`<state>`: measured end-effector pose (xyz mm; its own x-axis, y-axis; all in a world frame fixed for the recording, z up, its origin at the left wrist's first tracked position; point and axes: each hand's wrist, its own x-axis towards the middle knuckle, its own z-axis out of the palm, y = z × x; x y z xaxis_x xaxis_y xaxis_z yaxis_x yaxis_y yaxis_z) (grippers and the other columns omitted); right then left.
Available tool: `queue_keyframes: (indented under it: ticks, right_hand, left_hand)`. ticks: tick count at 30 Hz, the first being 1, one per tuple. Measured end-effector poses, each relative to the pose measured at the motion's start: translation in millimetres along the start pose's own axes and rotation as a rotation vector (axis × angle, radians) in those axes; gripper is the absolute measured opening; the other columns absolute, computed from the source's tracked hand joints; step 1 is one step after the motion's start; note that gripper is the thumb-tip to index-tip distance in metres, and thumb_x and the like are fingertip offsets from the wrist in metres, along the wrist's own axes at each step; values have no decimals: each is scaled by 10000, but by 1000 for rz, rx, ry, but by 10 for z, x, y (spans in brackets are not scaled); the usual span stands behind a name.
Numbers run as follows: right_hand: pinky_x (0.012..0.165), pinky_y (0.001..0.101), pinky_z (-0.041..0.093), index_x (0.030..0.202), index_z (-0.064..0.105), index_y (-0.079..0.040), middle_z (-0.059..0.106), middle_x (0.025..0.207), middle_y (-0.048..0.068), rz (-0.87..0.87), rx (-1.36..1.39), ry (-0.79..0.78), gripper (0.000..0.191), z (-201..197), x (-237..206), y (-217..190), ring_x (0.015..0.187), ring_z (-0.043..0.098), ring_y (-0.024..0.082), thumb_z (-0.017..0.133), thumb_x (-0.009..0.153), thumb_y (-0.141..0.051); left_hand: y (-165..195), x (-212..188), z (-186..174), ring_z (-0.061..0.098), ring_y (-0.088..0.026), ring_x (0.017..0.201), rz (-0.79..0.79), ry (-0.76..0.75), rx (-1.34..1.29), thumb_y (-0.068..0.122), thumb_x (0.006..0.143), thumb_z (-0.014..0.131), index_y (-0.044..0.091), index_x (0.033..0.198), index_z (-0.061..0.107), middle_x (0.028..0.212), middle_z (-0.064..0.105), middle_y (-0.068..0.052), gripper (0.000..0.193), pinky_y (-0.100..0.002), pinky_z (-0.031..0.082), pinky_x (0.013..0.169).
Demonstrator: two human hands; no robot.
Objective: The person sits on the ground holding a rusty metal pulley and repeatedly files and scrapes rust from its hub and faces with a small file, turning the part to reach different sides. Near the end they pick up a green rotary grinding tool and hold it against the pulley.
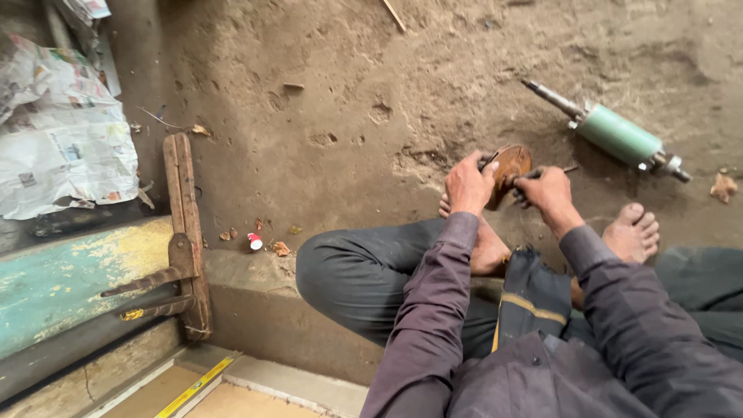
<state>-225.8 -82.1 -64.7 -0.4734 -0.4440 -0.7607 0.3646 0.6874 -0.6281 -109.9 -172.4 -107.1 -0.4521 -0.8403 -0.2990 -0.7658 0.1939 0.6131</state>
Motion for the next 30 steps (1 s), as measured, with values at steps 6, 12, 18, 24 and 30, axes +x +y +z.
queue_keyframes:
  ticks: [6, 12, 18, 24, 30]
  right_hand:
    - [484, 335, 546, 900, 736, 87, 739, 750, 128, -21, -32, -81, 177, -47, 3, -3, 558, 670, 194, 760, 897, -88]
    - [484, 331, 546, 931, 719, 67, 735, 751, 126, 63, 80, -85, 147, -18, 5, -27, 556, 665, 187, 741, 898, -74]
    - [500, 313, 563, 923, 719, 86, 735, 766, 138, 3, 30, 6, 147, 0, 1, -34, 578, 687, 162, 739, 906, -58]
    - [479, 332, 542, 916, 722, 85, 733, 746, 144, 34, 22, -118, 156, -67, 14, -68, 541, 660, 182, 734, 910, -70]
    - [463, 327, 509, 916, 721, 72, 722, 737, 144, 56, 112, -141, 141, -53, 27, -59, 530, 640, 184, 736, 906, -67]
  left_hand:
    - [-12, 29, 6, 734, -335, 927, -54, -25, -3, 334, 879, 748, 163, 1071, 759, 959, 776, -124, 257, -443, 558, 820]
    - [27, 17, 22, 741, -321, 913, -33, -12, -17, 332, 883, 754, 170, 1058, 765, 952, 775, -115, 239, -430, 564, 823]
    - [39, 5, 18, 716, -359, 928, 5, 12, 62, 315, 873, 773, 161, 1042, 775, 941, 762, -141, 229, -452, 549, 825]
    - [29, 45, 9, 715, -365, 945, -30, -25, 79, 317, 903, 758, 145, 1066, 751, 964, 761, -142, 237, -465, 542, 819]
    - [34, 28, 4, 723, -353, 931, -30, -22, 6, 304, 887, 747, 144, 1069, 764, 969, 768, -137, 243, -447, 552, 835]
